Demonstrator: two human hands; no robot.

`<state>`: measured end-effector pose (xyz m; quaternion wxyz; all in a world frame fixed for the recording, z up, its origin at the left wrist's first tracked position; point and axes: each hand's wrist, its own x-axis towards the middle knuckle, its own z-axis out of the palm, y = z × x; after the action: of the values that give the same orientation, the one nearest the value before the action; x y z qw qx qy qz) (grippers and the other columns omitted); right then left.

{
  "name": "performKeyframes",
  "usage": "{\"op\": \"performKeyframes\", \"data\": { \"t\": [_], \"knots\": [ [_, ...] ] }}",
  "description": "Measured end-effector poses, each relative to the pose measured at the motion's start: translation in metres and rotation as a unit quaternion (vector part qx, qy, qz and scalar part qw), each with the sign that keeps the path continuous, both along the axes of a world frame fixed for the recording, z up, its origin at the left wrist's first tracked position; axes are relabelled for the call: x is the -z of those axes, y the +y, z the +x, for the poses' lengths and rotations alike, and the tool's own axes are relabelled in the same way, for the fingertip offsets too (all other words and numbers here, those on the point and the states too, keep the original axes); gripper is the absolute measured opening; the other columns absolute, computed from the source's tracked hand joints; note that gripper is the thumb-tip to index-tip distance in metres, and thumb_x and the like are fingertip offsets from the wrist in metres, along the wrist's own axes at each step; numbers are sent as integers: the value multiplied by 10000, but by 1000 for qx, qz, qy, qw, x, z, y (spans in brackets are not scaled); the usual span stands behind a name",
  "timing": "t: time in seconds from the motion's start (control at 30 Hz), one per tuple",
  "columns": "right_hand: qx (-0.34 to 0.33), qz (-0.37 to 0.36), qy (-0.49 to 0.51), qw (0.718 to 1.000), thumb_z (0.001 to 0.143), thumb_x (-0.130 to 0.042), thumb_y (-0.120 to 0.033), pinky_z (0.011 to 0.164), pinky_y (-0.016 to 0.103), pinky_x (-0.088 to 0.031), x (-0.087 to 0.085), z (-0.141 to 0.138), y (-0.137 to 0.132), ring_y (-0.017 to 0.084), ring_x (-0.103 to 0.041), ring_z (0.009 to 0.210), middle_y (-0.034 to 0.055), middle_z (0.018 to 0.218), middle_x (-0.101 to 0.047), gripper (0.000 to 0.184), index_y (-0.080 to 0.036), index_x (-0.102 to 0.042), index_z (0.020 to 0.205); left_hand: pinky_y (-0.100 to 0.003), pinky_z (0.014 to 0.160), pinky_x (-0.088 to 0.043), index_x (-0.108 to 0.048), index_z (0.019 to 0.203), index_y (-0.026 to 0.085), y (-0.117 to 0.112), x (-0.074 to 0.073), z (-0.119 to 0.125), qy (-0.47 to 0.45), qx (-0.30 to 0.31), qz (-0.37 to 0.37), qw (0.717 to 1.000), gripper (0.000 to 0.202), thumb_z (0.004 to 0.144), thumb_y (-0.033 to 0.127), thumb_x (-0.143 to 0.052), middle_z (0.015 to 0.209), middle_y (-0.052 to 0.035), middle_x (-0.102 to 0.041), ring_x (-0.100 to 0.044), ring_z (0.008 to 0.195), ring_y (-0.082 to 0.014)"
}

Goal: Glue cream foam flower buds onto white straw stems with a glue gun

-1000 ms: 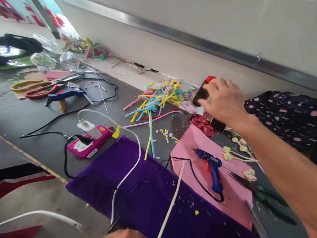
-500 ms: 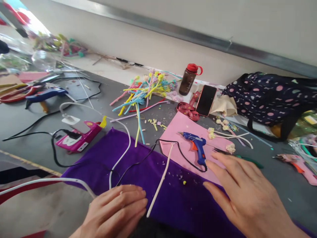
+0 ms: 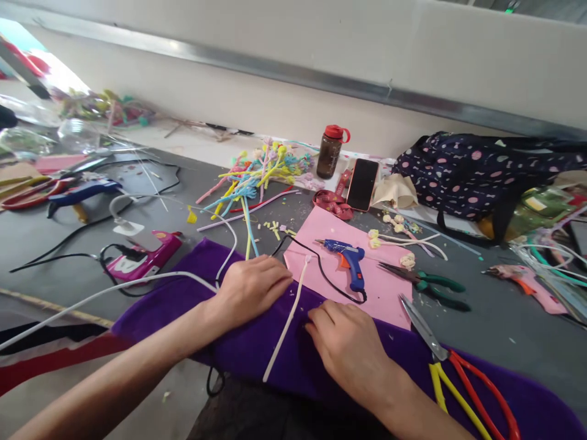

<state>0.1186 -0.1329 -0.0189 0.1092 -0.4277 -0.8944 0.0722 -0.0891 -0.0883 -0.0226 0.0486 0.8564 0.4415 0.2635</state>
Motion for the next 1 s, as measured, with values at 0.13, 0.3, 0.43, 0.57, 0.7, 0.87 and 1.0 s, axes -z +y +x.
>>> {"op": "performKeyframes", "data": {
  "t": [0.13,0.3,0.43,0.57,0.7,0.87,1.0],
  "knots": [
    [74,-35,-47,996,901,-396,-282,589,276,-404,1,-17,30,177,-630,709,42,793,-658,248,-179,-613,839,-238,660,-423,-667,836,202,26,-6,11,-40,-59,-77,994,211,837,277,-470,832,-12,-674,-607,768,-142],
    [156,-47,-76,984,870,-400,-430,560,295,-369,12,-37,51,222,-636,680,75,773,-675,344,-154,-592,798,-213,655,-435,-637,996,200,35,-5,17,-221,-25,-198,955,243,813,265,-491,863,-2,-683,-602,718,-113],
    [188,-60,-54,979,828,-459,-300,530,268,-322,25,-39,58,189,-628,639,39,721,-673,208,-176,-589,725,-206,618,-438,-651,967,170,34,1,15,-293,-14,-266,918,246,792,272,-511,844,-21,-684,-591,662,-108],
    [202,-64,26,977,804,-486,-264,525,251,-312,30,-26,60,164,-597,616,6,626,-639,191,-191,-576,652,-191,545,-409,-666,885,173,31,4,8,-300,-25,-308,902,213,777,290,-525,731,-7,-665,-561,590,-99],
    [197,-66,156,966,798,-509,-237,535,223,-340,24,-16,55,127,-548,583,-15,582,-581,179,-185,-538,629,-180,482,-381,-638,718,146,26,5,4,-302,-22,-383,873,230,781,328,-512,591,2,-606,-526,506,-86],
    [153,-8,238,959,799,-505,-190,519,211,-331,19,-18,42,91,-493,519,-32,563,-524,161,-177,-509,639,-158,386,-325,-604,749,132,23,8,13,-370,22,-507,778,262,767,386,-540,669,-24,-628,-529,476,-79],
    [119,58,237,962,799,-496,-158,519,221,-322,22,-23,37,89,-485,507,-25,564,-499,166,-171,-491,634,-150,353,-301,-582,768,130,20,10,21,-494,38,-515,700,254,733,381,-604,738,-20,-613,-509,454,-55]
  ]
}}
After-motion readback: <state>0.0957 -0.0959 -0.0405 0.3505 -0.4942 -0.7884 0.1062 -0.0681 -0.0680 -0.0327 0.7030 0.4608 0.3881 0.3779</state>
